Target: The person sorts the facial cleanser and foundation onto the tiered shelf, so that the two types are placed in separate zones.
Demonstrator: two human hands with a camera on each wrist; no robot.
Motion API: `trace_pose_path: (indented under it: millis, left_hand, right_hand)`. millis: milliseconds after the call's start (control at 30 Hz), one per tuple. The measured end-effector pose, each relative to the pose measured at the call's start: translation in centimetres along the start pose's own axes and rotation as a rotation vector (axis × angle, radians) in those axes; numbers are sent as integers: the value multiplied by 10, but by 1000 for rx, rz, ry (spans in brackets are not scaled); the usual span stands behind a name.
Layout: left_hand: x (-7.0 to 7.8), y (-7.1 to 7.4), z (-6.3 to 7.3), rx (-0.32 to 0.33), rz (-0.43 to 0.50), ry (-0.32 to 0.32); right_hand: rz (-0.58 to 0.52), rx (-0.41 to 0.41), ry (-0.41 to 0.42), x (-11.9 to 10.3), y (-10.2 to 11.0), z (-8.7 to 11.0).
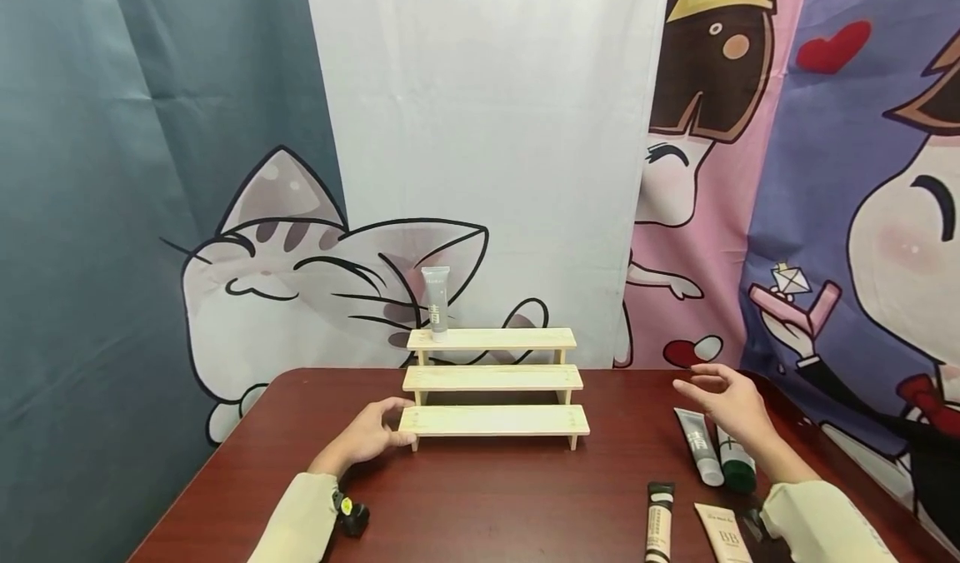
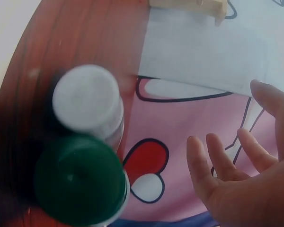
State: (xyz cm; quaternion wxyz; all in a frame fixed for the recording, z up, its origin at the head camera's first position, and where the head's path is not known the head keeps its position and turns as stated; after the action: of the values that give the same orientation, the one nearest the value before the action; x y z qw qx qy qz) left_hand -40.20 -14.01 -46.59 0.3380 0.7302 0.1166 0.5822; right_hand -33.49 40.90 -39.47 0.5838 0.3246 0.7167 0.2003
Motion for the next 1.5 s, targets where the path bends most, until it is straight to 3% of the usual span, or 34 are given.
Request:
trace_pose_path:
  millis: [167, 567, 800, 1500]
  left_hand:
    - [-1, -1, 2, 1, -19, -3]
    - [-2, -1, -1, 10, -10, 3]
    - [-3, -1, -1, 17, 1, -4]
    - [-1, -2, -2, 19, 7, -12]
  right_hand:
    - [49, -23, -16, 11, 4, 2]
    - [17, -103, -105, 24, 9, 4]
    - [-10, -110, -139, 29, 8, 5]
    - [63, -175, -160, 31, 0, 5]
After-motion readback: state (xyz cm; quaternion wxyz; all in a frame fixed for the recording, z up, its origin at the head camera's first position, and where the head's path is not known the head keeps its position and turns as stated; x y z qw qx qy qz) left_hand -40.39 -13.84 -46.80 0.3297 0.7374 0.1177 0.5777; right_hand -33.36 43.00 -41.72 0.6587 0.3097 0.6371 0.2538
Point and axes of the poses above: each hand's wrist, its own z-axis away from the middle knuckle, its own y-axis out of the back of the hand, x = y × z, the point moved 2 cm from there along -z, towards the middle knuckle, and after that the axes turned 6 degrees about -x, right-handed, at the moved point
